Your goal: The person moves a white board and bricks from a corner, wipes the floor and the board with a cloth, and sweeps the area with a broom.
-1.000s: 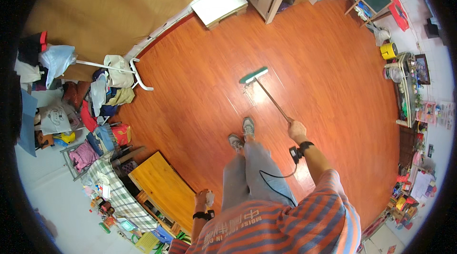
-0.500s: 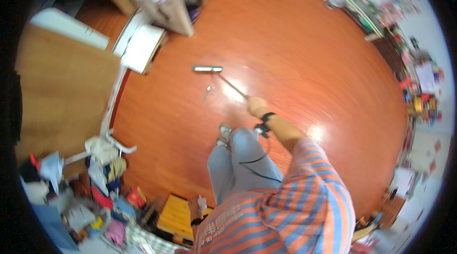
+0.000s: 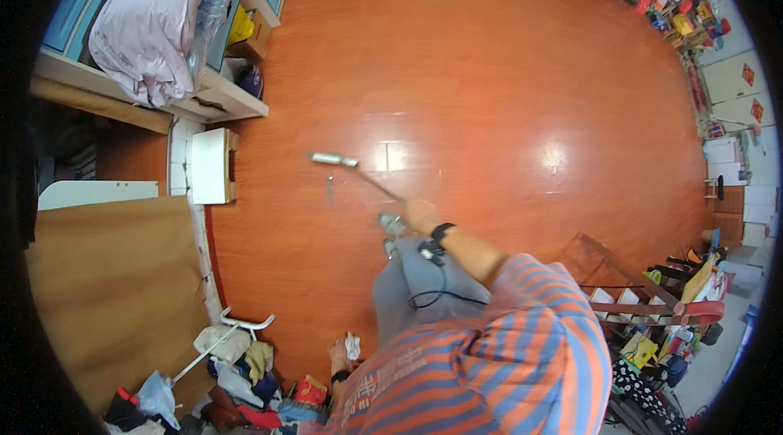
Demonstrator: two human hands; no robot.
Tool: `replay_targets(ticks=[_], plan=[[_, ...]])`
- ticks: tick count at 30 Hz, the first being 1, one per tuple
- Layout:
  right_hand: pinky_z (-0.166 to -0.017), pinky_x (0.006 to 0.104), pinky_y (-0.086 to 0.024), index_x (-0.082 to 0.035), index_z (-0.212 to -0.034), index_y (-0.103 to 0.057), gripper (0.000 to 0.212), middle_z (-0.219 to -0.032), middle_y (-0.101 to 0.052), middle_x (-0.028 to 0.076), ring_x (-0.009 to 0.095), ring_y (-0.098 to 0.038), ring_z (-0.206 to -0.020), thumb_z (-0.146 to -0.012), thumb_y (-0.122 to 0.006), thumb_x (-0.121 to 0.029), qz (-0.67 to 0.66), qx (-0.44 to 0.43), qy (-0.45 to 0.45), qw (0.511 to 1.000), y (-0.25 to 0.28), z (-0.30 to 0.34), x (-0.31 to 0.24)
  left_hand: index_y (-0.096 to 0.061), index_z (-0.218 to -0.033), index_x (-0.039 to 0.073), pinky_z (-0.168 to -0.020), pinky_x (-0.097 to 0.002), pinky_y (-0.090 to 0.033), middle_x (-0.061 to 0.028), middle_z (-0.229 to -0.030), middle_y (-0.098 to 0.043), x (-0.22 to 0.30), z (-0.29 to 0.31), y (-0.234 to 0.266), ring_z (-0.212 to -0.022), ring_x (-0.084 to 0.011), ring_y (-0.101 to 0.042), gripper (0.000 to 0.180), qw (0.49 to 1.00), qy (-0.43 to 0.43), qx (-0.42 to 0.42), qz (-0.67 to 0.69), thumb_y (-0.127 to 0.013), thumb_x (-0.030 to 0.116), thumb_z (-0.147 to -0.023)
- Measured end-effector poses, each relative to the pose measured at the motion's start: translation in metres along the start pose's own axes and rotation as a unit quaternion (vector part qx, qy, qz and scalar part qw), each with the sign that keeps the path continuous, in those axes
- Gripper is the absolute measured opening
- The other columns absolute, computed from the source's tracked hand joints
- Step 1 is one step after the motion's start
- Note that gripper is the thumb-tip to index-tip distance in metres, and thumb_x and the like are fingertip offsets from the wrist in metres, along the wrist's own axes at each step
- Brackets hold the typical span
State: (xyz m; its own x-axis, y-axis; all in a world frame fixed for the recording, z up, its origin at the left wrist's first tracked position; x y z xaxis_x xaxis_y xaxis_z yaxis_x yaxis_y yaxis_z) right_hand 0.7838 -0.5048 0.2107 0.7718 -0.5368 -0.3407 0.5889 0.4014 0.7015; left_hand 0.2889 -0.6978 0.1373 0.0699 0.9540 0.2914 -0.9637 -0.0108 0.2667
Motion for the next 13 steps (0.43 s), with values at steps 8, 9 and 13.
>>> replay_targets(ticks=[8,9,13], plan=[[-0.075,0.0456,-0.051,-0.003,-0.086,-0.066,0.025,-0.090,-0.065,0.023,0.037,-0.063,-0.089,-0.083,-0.044,-0.013,-0.009,0.190,-0.109,0.976,0.058,-0.044,0.140,-0.063,-0.083,-0.002,-0.044,-0.0327,-0.050,-0.0126,-0.073,-0.066,0.090,0.050,-0.059,-0.055,-0.0224,-0.063,0.027,0.998,-0.030,-0.029,-0.039,-0.054,0.022,-0.091],[-0.074,0.0458,-0.051,-0.004,-0.094,-0.065,0.023,-0.090,-0.065,0.022,0.037,-0.064,-0.087,-0.082,-0.048,-0.014,-0.017,0.199,-0.121,0.972,0.066,-0.066,0.151,-0.063,-0.083,-0.002,-0.044,-0.0327,-0.050,-0.0126,-0.073,-0.066,0.093,0.055,-0.065,-0.055,-0.0224,-0.063,0.027,0.998,-0.030,-0.025,-0.041,-0.054,0.022,-0.091],[-0.078,0.0424,-0.051,-0.009,-0.112,-0.060,0.032,-0.096,-0.066,0.020,0.035,-0.063,-0.093,-0.081,-0.054,-0.014,0.005,0.127,-0.170,0.977,0.083,-0.163,0.172,-0.061,-0.100,-0.005,-0.054,-0.0333,-0.056,-0.0187,-0.082,-0.067,0.066,0.044,-0.064,-0.065,-0.0267,-0.067,0.022,0.994,-0.104,-0.001,0.017,-0.058,0.014,-0.090]])
Point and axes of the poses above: each hand's wrist, its own z-axis away from the middle knuckle, its own y-axis out of the back of the hand, x = y × z, the point moved 3 cm from there along -z, towards the middle knuckle
